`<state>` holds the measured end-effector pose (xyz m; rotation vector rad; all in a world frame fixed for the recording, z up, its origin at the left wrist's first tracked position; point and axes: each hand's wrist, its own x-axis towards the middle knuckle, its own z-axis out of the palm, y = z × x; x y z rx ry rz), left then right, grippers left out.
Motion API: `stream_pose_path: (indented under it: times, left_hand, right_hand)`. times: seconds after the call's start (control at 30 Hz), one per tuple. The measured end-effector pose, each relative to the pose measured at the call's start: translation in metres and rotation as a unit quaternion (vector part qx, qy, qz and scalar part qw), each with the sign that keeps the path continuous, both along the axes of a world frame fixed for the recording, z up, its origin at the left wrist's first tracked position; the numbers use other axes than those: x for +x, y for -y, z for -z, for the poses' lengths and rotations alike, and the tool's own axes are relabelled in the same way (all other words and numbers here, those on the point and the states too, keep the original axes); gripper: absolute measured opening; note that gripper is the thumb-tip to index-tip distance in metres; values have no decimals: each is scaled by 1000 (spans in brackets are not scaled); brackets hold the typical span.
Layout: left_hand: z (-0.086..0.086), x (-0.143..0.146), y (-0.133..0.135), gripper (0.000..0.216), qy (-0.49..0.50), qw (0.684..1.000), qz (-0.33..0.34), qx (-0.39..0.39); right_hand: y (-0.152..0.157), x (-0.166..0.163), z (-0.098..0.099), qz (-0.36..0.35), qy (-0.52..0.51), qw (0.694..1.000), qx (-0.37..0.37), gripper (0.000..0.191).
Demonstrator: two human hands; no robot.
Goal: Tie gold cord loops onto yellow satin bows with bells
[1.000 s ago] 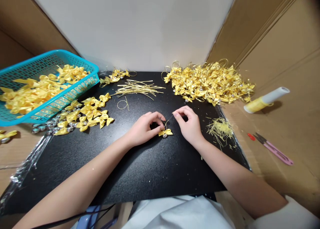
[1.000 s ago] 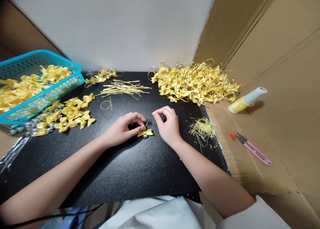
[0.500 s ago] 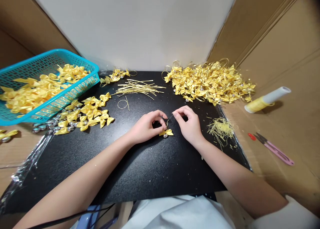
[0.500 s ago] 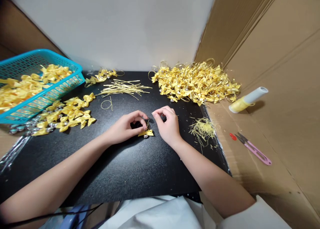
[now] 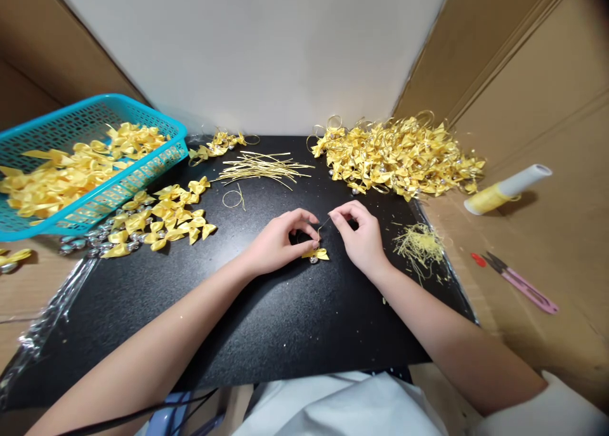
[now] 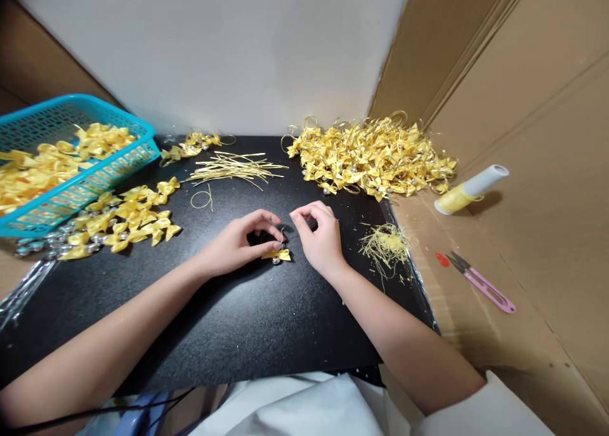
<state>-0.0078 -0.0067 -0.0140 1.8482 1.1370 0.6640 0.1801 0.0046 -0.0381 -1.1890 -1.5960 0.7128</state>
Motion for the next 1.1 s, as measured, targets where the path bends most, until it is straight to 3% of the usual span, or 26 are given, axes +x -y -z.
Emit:
stream_pose_path:
  times: [0.57,0.67,0.9,1.1]
  left_hand:
    - [6,-4,3,30,55,998,3,-42]
    - [4,-5,4,26,28,999,6,-23]
    - [3,-9,2,21,-95,990,24,101]
    - [2,-8,3,26,-72,994,24,83]
  right_hand:
    - [-2,3,-1,19,-4,1000,-7,17]
    - [-2,4,0,19,-2,1000,-6,17]
    - [-3,5,0,19,-5,1000,-2,16]
    - [-3,4,-1,19,-3,1000,0,18]
